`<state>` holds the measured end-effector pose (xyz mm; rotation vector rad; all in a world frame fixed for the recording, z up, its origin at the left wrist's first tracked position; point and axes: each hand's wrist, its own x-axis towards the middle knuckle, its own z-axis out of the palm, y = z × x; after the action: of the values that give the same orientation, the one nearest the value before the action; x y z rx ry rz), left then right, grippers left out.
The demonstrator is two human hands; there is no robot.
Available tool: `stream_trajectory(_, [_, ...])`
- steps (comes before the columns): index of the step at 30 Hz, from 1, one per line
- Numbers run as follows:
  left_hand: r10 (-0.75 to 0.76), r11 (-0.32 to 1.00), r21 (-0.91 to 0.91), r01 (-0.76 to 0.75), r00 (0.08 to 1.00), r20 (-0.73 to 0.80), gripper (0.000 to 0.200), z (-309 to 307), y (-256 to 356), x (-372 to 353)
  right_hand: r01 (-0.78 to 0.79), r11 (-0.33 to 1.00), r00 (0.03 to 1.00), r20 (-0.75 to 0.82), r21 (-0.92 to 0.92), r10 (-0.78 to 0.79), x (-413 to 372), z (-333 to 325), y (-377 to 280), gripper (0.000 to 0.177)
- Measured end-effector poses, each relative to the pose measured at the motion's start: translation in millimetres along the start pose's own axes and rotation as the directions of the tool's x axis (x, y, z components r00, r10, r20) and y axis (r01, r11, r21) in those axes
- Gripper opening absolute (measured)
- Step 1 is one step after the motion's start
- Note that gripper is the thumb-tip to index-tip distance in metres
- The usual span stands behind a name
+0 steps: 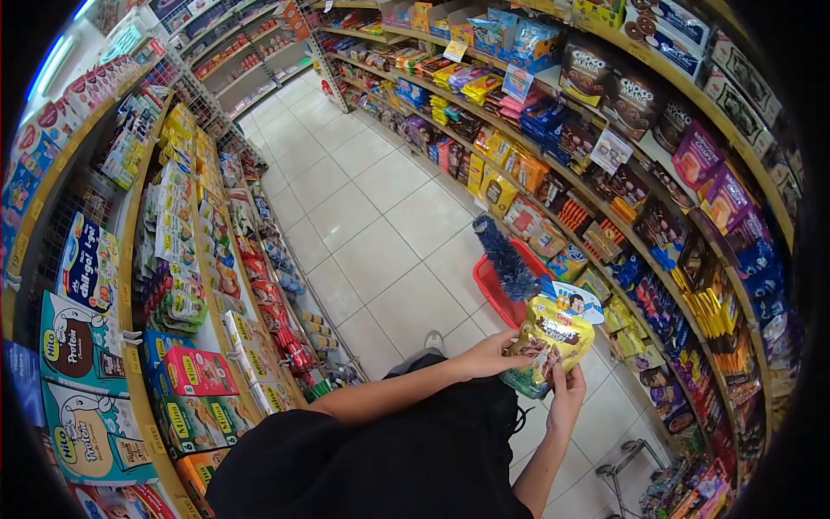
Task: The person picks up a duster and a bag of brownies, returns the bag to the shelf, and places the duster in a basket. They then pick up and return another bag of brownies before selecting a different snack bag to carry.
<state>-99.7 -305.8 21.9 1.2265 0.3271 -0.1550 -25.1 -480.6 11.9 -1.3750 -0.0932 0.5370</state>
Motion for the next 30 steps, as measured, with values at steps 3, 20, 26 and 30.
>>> stream_trajectory(3, [0.016, 0.999, 0.044, -0.016, 1.0, -0.004, 0.059, -5.5, -1.7, 1.9, -0.009, 1.0, 1.0, 0.001, 0.014, 0.009, 3.1, 4.1, 0.2, 0.024])
stream_trajectory(20, [0.195, 0.981, 0.026, -0.193, 0.975, -0.106, 0.056, -89.2, -8.5, 8.7, -0.015, 0.99, 0.98, 0.196, -0.138, 0.042, 44.0, 74.8, -6.2, 0.025])
stream_trajectory(26, [0.2, 0.957, -0.157, -0.246, 0.944, -0.262, 0.047, -137.9, 61.3, -10.9, 0.047, 0.984, 0.965, 0.261, -0.174, 0.0, 55.6, 135.5, -9.1, 0.04])
stream_trajectory(30, [0.084, 0.955, -0.25, -0.161, 0.953, -0.292, 0.052, -182.0, 55.7, -25.3, 0.062, 0.987, 0.94, 0.342, -0.15, -0.007, 58.2, 183.0, 6.6, 0.039])
